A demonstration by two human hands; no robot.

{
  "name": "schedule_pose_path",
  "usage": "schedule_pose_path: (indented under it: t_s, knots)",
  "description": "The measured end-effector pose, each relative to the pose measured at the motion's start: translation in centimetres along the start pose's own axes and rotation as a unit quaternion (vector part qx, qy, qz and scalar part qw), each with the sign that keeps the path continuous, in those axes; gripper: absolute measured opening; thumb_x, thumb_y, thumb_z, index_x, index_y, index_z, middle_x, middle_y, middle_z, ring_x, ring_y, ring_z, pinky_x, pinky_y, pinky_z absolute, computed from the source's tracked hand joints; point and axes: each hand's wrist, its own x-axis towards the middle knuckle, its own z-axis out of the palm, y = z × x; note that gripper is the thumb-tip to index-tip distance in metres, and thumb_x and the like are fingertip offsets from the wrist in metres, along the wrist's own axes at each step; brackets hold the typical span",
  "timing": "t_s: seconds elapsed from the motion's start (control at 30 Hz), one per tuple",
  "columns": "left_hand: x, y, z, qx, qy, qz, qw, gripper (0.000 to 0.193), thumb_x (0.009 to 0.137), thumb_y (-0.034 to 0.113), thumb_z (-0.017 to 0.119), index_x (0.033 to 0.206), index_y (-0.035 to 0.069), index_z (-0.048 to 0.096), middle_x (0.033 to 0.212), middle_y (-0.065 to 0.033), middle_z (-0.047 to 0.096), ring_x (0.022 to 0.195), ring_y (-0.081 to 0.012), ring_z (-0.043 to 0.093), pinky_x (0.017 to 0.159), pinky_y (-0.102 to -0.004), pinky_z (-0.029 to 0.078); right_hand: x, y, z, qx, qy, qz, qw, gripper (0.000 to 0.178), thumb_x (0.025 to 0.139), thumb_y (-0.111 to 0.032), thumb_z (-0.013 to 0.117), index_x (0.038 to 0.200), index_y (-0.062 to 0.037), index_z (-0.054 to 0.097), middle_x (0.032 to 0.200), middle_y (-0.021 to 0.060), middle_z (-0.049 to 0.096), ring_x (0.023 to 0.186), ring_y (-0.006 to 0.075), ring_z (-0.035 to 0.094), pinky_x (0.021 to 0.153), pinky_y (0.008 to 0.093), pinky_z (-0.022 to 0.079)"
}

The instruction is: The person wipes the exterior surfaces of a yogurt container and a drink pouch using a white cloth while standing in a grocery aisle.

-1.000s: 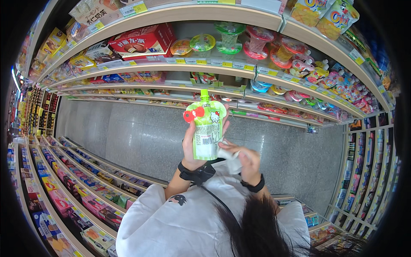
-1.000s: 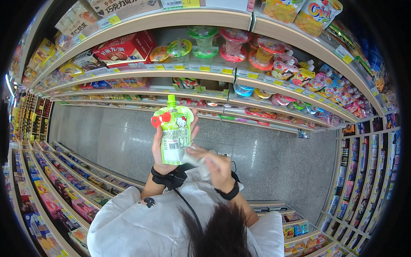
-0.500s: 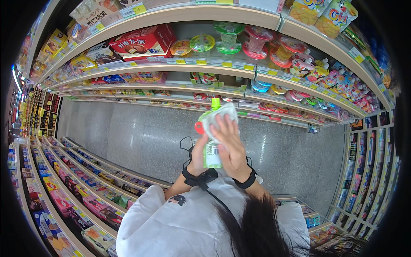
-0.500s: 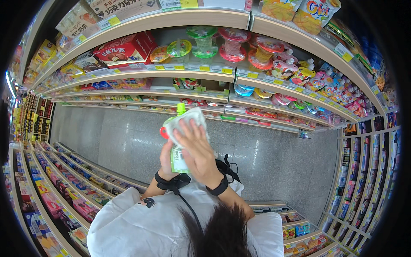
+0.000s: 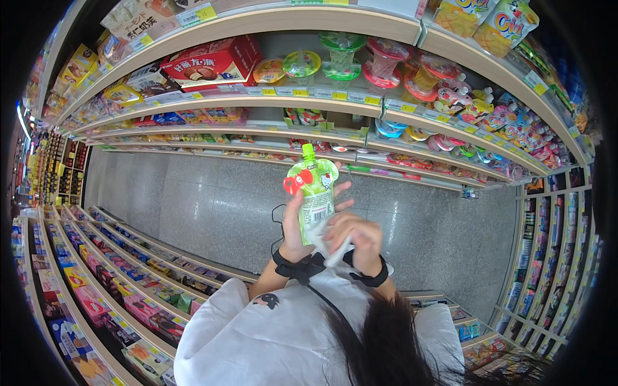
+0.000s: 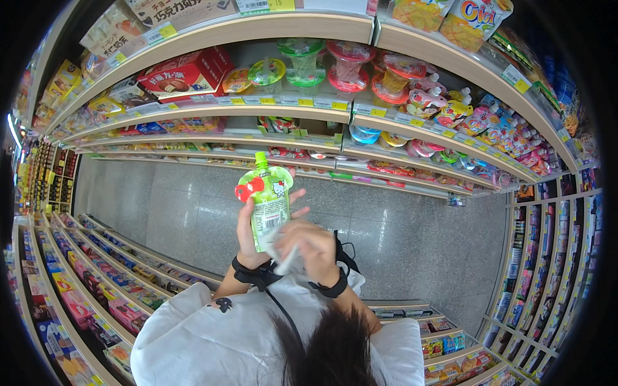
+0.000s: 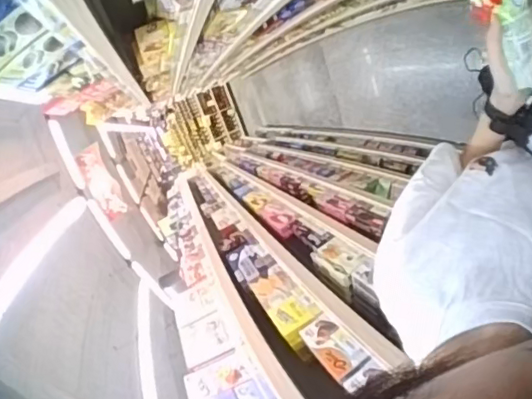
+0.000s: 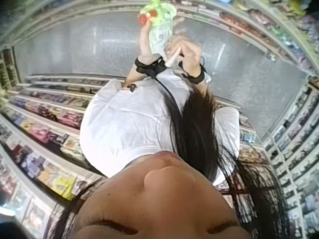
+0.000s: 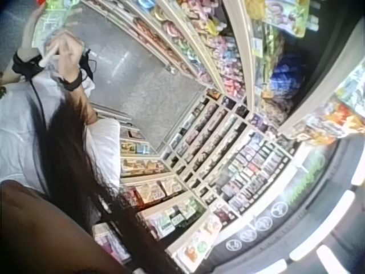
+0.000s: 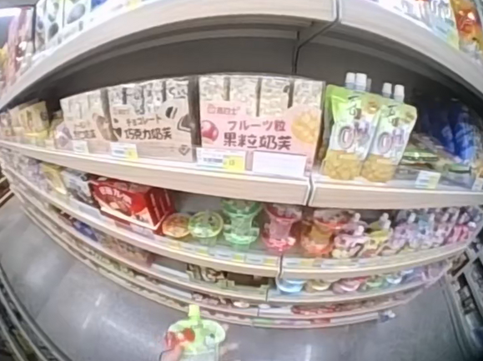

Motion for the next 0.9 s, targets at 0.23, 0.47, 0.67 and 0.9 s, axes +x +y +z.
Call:
schedule_pose_path:
  t_s: [0.23,0.47,0.67,0.9]
  knots:
    - [0.7,-0.4,-1.7,0.277,0.09,0.073,0.954,0.065,0.094,0.03,0.048,0.144,0.004,0.016,0.127,-0.0111,0.042,0.107,-0.0174,0.049,0.084,-0.0298,0.043,1.5,-2.2,-1.2,-0.171,0.114,0.198,0.958,0.028,0.089,-0.023,0.057,0.107,-0.0017,0.059,0.089,0.0085,0.062,0.074,0.0173,0.06,0.061,0.0267,0.044]
    - [1.6,-2.8,-3.6,0.418,-0.004,0.193,0.888,0.088,0.086,0.02,0.059,0.144,0.005,-0.004,0.147,-0.0172,0.012,0.136,-0.0258,0.014,0.111,-0.0385,0.016,-0.9,1.3,-1.6,-0.272,0.073,0.23,0.932,0.032,0.082,-0.016,0.067,0.111,-0.0056,0.059,0.097,0.0131,0.064,0.078,0.0271,0.064,0.062,0.0309,0.047]
    - [3.8,-5.2,-6.4,0.351,0.023,0.163,0.922,0.075,0.087,0.015,0.054,0.144,0.007,0.006,0.145,-0.0145,0.018,0.135,-0.0235,0.018,0.11,-0.0367,0.017,-0.3,4.2,-3.3,-0.328,0.115,0.285,0.893,0.022,0.085,-0.011,0.06,0.105,-0.0022,0.059,0.095,0.0191,0.066,0.089,0.0374,0.063,0.07,0.0401,0.049]
    - [9.8,-8.8,-12.6,0.449,0.054,0.214,0.866,0.014,0.083,-0.003,0.058,0.097,0.0,0.056,0.103,-0.01,0.047,0.1,-0.0216,0.051,0.089,-0.0274,0.04,1.3,11.3,-7.2,-0.363,0.184,0.18,0.896,0.019,0.083,-0.001,0.057,0.102,0.0019,0.06,0.096,0.0175,0.064,0.089,0.0286,0.061,0.081,0.0318,0.045]
